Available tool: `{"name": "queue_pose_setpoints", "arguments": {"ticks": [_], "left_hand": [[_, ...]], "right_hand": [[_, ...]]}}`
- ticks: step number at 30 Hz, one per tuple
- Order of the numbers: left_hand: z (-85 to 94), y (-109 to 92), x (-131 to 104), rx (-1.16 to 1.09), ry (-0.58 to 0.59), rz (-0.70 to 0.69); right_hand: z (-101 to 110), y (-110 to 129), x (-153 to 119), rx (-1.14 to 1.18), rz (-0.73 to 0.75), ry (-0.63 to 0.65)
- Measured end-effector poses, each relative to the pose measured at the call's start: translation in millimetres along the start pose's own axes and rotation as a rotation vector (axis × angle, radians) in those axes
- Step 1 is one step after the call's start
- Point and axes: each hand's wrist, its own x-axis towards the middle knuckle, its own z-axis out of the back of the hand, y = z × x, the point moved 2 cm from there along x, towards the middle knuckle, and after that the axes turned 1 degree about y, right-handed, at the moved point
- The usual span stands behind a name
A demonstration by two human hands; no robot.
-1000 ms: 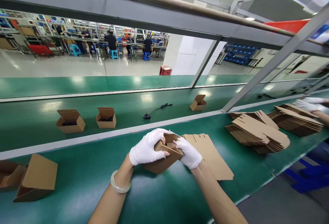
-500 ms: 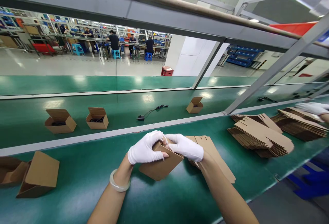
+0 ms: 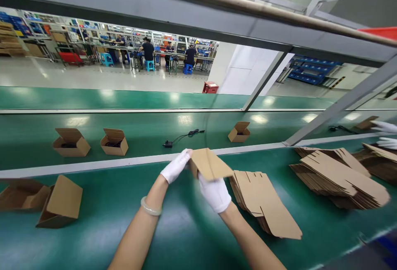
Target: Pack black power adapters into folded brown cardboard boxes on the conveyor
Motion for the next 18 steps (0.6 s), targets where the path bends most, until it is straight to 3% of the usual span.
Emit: {"name": "queue_pose_setpoints", "arguments": {"ticks": [1, 5, 8, 11, 14, 18], "left_hand": [[11.8, 4.3, 4.8, 0.097, -0.042, 0.018], [81.1, 27.7, 29.1, 0.632, -0.422, 0.168], [115.7, 50.0, 42.8, 0.868, -0.408, 0.303], [124.9, 65.5, 47.7, 0.956, -0.338, 0.315], [124.7, 68.9, 46.5, 0.882, -0.335, 0.240], [128.9, 53.7, 40.8, 0.771, -0.312, 0.155]], "right_hand": [[0.6, -6.4, 4.3, -0.073, 0.007, 0.056], [3.1, -33.3, 3.5, -0.344, 0.006, 0.293], [3.1, -42.4, -6.3, -0.385, -0.024, 0.303], [6.0, -36.6, -12.6, -0.315, -0.043, 0.086], [9.4, -19.0, -16.6, -0.140, 0.026, -0.119], [6.5, 4.9, -15.8, 0.033, 0.107, -0.105]]}}
